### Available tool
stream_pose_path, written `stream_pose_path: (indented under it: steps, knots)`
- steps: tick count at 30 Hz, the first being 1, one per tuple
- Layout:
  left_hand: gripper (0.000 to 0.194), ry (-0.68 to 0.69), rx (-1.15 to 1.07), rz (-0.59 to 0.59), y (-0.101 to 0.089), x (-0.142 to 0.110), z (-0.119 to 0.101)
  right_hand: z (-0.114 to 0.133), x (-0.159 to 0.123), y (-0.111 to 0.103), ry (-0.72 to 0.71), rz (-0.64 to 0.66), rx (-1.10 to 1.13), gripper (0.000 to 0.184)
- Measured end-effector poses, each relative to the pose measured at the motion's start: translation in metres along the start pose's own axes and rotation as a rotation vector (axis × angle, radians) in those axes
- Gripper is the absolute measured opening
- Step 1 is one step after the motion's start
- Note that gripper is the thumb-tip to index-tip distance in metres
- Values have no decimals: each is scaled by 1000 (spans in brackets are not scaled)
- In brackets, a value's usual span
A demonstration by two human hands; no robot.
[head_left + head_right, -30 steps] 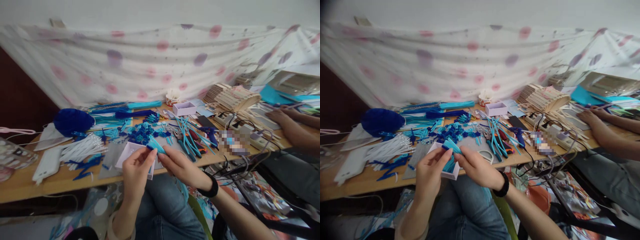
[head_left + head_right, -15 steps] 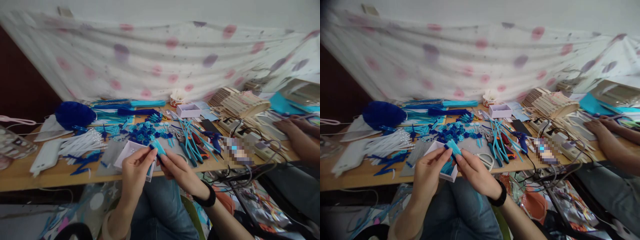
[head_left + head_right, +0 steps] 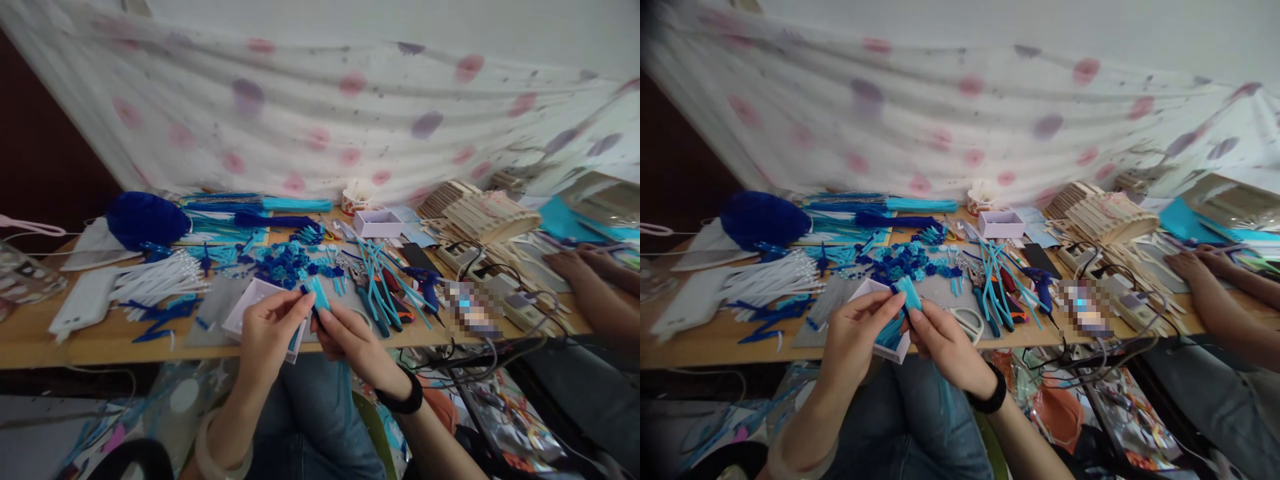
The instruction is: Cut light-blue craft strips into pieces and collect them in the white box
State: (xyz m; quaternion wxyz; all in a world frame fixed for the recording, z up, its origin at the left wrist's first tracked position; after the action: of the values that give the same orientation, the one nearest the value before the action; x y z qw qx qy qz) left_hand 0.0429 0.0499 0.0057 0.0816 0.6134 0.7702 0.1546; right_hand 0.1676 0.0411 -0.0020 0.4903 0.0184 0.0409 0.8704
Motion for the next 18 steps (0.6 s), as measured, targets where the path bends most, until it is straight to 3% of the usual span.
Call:
stream_pose_path:
  steps: [12,18]
  knots:
    - [24,-39,-54,-11,-5,-6,8,2,-2,-1,0,-13,-33,39]
    - [25,-42,-46,-1,8,4,-2,-1,-2,-1,4,-39,-34,42]
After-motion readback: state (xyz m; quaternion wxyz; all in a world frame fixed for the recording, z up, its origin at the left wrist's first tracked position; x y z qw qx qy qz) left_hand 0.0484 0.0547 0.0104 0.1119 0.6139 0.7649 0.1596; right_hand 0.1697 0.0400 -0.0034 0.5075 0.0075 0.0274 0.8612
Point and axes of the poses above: each hand's wrist, its own x-axis towards the middle knuckle, its own y-axis out of the palm, z = x × y, the point moved 7 cm from there along x, towards the middle knuckle, and after that the axes turned 9 degrees about -x, right-handed, at the moved point
